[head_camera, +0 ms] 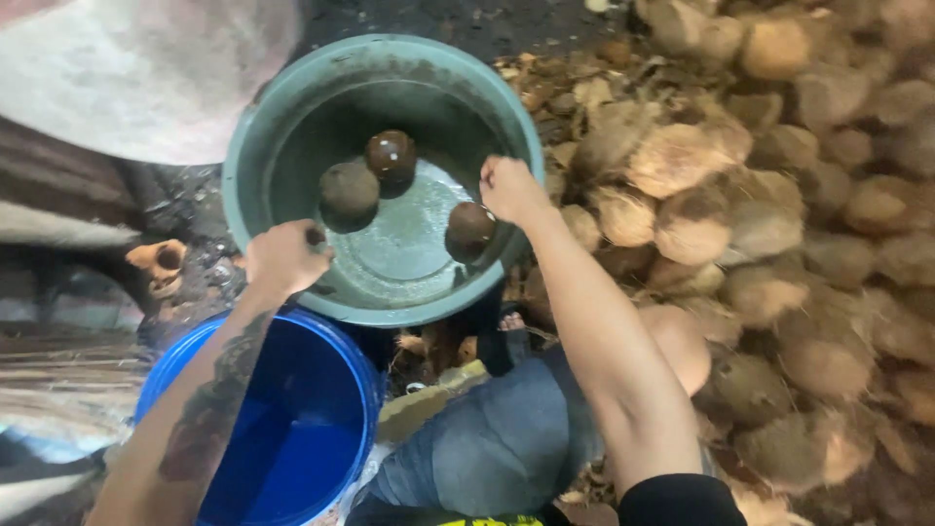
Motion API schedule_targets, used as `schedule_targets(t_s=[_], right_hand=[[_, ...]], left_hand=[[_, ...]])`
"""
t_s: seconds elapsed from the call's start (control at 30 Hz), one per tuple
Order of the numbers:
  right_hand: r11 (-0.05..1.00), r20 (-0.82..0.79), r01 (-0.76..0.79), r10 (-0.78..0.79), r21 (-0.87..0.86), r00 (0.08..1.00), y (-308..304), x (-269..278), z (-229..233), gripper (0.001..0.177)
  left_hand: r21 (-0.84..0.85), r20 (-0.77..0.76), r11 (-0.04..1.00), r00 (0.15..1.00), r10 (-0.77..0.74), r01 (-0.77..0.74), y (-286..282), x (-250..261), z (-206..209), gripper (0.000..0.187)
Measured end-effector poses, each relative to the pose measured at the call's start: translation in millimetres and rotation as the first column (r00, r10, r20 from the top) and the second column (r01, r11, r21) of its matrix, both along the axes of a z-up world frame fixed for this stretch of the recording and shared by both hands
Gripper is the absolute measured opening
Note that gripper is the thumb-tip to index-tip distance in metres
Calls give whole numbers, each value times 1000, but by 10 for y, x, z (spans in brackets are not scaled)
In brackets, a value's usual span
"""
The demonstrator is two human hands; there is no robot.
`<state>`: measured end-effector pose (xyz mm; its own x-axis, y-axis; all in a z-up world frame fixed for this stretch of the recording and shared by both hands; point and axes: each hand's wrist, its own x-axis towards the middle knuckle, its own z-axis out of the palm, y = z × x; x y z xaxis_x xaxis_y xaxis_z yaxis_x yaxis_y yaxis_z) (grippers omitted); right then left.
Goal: The person is sitting on the floor, using a knife to peel the outer husk off coconuts and placing the peeled coconuts into a large basin.
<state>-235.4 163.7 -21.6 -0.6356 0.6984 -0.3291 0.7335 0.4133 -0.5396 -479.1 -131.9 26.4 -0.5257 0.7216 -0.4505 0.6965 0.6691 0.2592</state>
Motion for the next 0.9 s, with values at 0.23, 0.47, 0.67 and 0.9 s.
schedule_targets(t_s=[0.23,0.47,0.67,0.9], right_hand=[[945,-251,160,-88,284,964,368,979,1450,20],[968,-188,111,-69,223,980,-68,1721,2451,14],[986,-248,46,-6,158,969,-84,1645,2306,39],[943,-12,311,-312,114,950,530,1921,1630,15]], left_hand=[[389,84,920,994,-71,33,744,274,-41,15],[237,2,931,959,-285,276,2436,1600,920,19],[268,-89,856,896,-434,442,3329,2366,751,23],[44,-149,903,897,-417,427,3649,2390,497,17]])
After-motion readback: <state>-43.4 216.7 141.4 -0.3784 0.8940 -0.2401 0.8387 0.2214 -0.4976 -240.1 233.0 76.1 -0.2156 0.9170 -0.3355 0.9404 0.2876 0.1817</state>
